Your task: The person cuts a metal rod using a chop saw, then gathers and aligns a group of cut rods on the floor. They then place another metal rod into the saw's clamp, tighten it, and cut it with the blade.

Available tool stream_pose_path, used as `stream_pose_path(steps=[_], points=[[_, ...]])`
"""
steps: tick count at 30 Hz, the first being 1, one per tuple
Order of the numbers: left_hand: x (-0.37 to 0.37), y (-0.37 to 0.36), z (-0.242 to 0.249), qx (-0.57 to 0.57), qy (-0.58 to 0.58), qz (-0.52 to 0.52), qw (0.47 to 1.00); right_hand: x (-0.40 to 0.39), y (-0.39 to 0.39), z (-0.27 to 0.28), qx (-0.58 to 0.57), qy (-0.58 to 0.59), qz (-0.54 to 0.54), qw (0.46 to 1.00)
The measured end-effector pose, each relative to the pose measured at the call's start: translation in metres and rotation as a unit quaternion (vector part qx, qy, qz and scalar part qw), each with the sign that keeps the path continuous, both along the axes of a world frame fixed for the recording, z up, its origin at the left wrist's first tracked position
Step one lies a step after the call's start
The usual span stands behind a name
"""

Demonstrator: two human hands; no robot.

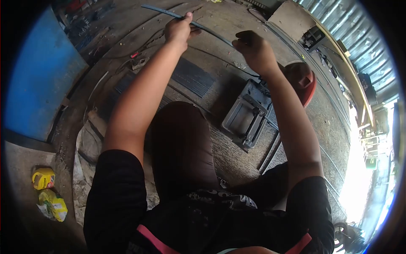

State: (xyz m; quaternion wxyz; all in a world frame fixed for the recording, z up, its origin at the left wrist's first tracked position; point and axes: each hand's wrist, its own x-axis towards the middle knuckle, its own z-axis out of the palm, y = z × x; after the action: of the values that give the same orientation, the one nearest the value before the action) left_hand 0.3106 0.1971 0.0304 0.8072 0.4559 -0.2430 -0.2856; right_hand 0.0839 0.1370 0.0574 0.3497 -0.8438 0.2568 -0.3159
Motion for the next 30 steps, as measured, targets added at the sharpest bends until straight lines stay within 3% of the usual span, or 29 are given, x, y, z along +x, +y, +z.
stream_pose_path(steps=[2,4,8,11,14,15,16,18,20,25,27,30], points=[[0.031,-0.007,-0.024,0.044,0.018,0.016,0.999,0.030,-0.027,-0.040,-0.189,0.156,-0.080,0.966],[0.059,-0.026,-0.049,0.133,0.013,0.045,0.990,0.056,-0.054,-0.089,-0.169,0.204,-0.089,0.960],[0.113,-0.089,-0.116,0.161,0.030,0.055,0.985,0.104,-0.112,-0.168,-0.073,0.306,-0.034,0.948],[0.147,-0.144,-0.159,0.205,0.036,0.076,0.975,0.140,-0.143,-0.211,-0.064,0.320,-0.047,0.944],[0.164,-0.185,-0.215,0.270,0.019,0.103,0.957,0.176,-0.187,-0.276,-0.088,0.348,-0.028,0.933],[0.170,-0.197,-0.237,0.295,-0.048,0.117,0.947,0.184,-0.197,-0.297,-0.072,0.362,-0.018,0.929],[0.176,-0.209,-0.259,0.315,-0.118,0.128,0.933,0.194,-0.207,-0.313,-0.046,0.398,-0.027,0.916],[0.190,-0.227,-0.301,0.370,-0.150,0.174,0.900,0.211,-0.221,-0.340,-0.017,0.433,-0.030,0.901],[0.213,-0.244,-0.340,0.486,-0.351,0.178,0.780,0.222,-0.231,-0.365,0.001,0.432,-0.047,0.901],[0.240,-0.262,-0.394,0.564,-0.389,0.128,0.717,0.244,-0.245,-0.400,0.007,0.459,-0.029,0.888],[0.249,-0.267,-0.403,0.635,-0.410,0.087,0.649,0.250,-0.251,-0.409,0.003,0.466,-0.025,0.884],[0.255,-0.268,-0.407,0.688,-0.369,0.030,0.624,0.249,-0.256,-0.422,0.007,0.444,-0.019,0.896]])
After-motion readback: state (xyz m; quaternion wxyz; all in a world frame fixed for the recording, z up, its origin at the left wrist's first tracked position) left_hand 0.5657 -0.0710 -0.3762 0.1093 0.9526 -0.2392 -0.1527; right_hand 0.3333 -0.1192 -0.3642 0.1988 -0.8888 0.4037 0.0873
